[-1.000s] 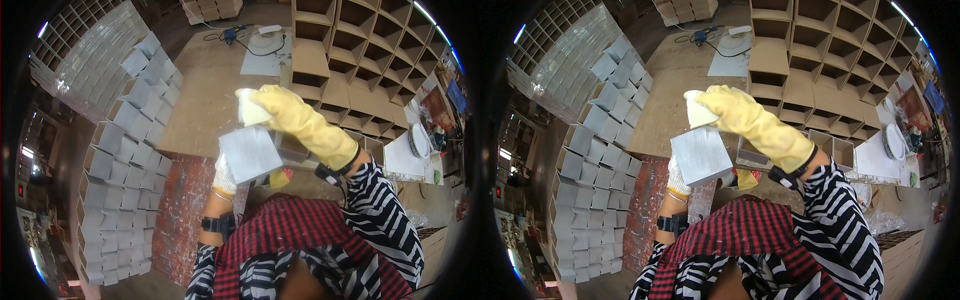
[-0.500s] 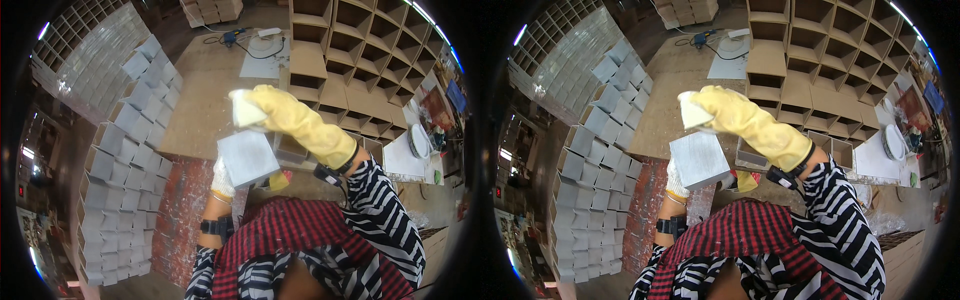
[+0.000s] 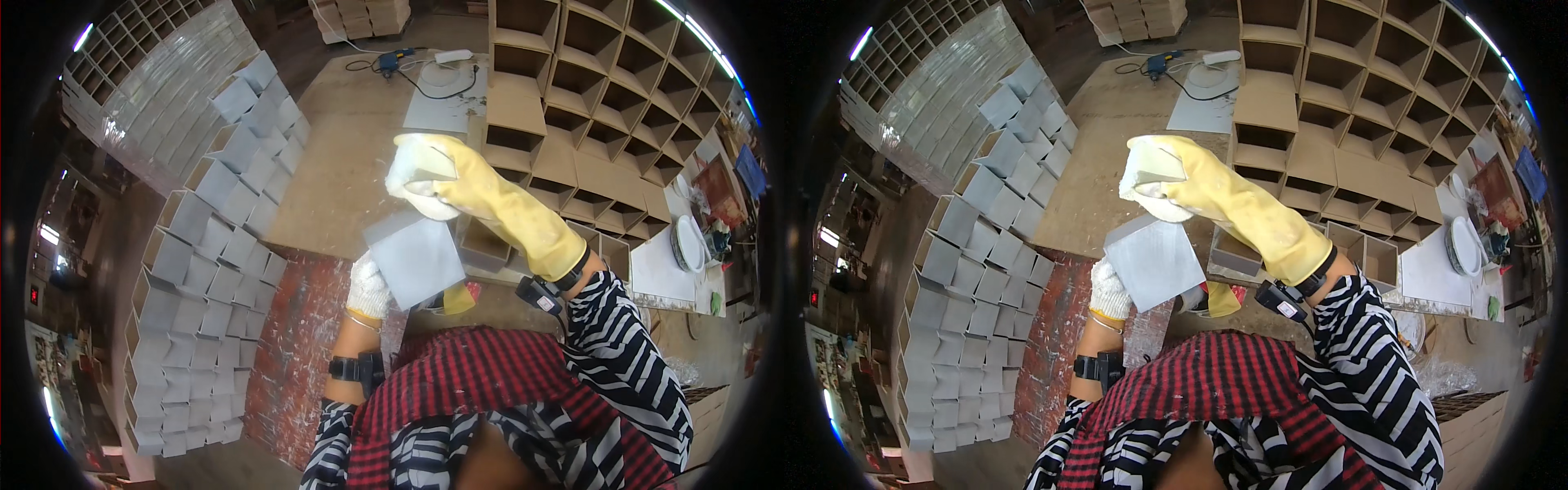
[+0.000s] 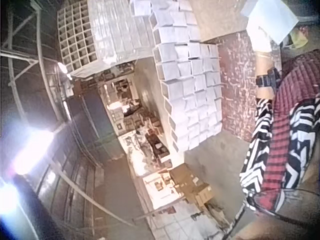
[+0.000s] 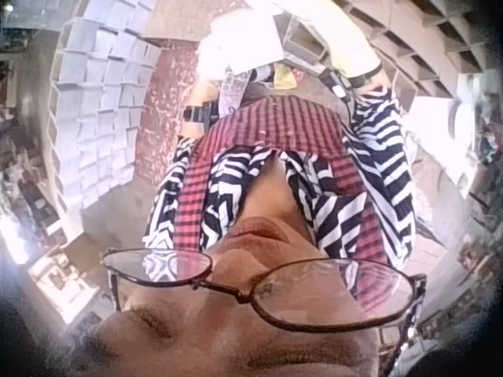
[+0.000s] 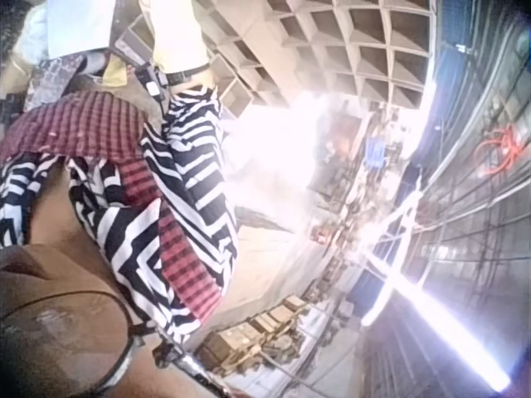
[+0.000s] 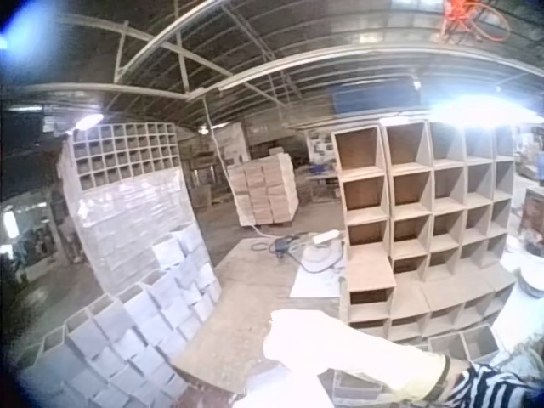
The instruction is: The person wipes the sides of a small box with a sponge, places it onto a stack of boxes, and then dips the sponge into a bowl of liquid to repeat the process.
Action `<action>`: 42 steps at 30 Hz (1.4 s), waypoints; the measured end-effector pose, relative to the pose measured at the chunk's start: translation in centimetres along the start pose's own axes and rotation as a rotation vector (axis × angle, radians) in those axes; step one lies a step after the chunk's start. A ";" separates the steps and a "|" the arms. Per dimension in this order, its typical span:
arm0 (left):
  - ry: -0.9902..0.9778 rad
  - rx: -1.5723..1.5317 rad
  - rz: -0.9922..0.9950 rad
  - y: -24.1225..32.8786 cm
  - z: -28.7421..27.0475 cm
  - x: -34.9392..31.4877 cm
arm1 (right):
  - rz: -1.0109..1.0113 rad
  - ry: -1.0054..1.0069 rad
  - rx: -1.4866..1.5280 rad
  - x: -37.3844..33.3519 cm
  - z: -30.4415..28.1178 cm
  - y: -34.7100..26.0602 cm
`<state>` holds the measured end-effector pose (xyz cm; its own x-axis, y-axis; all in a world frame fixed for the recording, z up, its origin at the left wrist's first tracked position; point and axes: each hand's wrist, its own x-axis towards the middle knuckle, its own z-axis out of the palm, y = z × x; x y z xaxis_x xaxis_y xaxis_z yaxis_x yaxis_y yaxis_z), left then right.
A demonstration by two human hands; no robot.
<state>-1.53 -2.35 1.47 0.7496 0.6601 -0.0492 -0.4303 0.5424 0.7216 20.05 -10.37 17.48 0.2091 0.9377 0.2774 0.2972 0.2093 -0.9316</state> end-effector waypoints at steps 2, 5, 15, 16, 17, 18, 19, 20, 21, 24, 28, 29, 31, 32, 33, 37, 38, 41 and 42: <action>-0.015 -0.025 0.027 0.5 1.3 -0.4 | 0.104 -0.020 0.148 -0.3 0.1 -0.4; 0.122 -0.079 -0.051 -0.1 0.8 0.1 | 0.135 -0.110 0.229 -0.6 0.2 0.8; 0.013 0.240 0.259 -2.2 -0.9 1.9 | 0.117 -0.374 0.259 -2.5 -0.1 1.4; 0.045 0.301 0.223 -2.3 -1.6 2.1 | 0.119 -0.379 0.258 -2.6 -0.3 1.2; 0.077 0.363 0.187 -2.3 -1.9 2.1 | 0.102 -0.326 0.328 -2.6 -0.5 1.0; 0.080 0.360 0.186 -2.3 -1.9 2.0 | 0.090 -0.270 0.396 -2.5 -0.5 0.2; 0.032 0.471 0.201 -2.3 -1.8 1.9 | 0.162 -0.152 0.313 -2.4 -0.6 -1.4; 0.000 0.584 0.220 -2.1 -1.9 1.4 | 0.052 -0.067 -0.059 -2.2 -0.4 -2.3; -0.007 0.583 0.217 -1.5 -0.7 1.4 | -0.074 -0.102 -0.207 -2.5 -0.6 -2.3; 0.041 0.158 0.059 -0.3 2.6 1.3 | -0.495 -0.318 -0.589 -2.7 0.1 -0.4; 0.060 -0.085 -0.146 -0.4 3.6 1.3 | -0.364 -0.262 -0.780 -1.6 0.1 0.2; -0.071 0.443 0.093 -1.3 1.3 1.5 | -0.422 -0.162 -0.751 -0.5 0.5 1.1; -0.210 0.967 0.330 -1.5 -0.3 1.6 | -0.346 -0.075 -0.805 1.3 -0.1 1.4; -0.234 1.253 0.380 -0.9 0.4 1.4 | -0.338 -0.019 -0.818 1.6 -0.4 1.3; -0.256 1.540 0.429 -0.5 0.8 1.5 | -0.332 -0.016 -0.821 1.3 -0.5 1.0; -0.138 0.292 -0.183 -0.5 1.3 1.1 | -0.468 -0.394 -0.666 -0.8 2.2 -2.2; -0.062 0.091 -0.210 -0.7 1.8 1.6 | -0.449 -0.450 -0.748 -0.8 2.5 -2.2; -0.160 0.449 0.004 -3.8 -1.8 3.6 | -0.449 -0.294 -0.817 1.6 1.7 -0.4; -0.294 1.014 0.276 -3.2 -2.0 3.1 | -0.360 -0.281 -0.839 2.8 2.1 -0.5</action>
<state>1.18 -1.05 -2.39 0.8401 0.4698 0.2712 -0.0886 -0.3745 0.9230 18.57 -7.28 18.27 -0.2243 0.9108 0.3466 0.8941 0.3338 -0.2987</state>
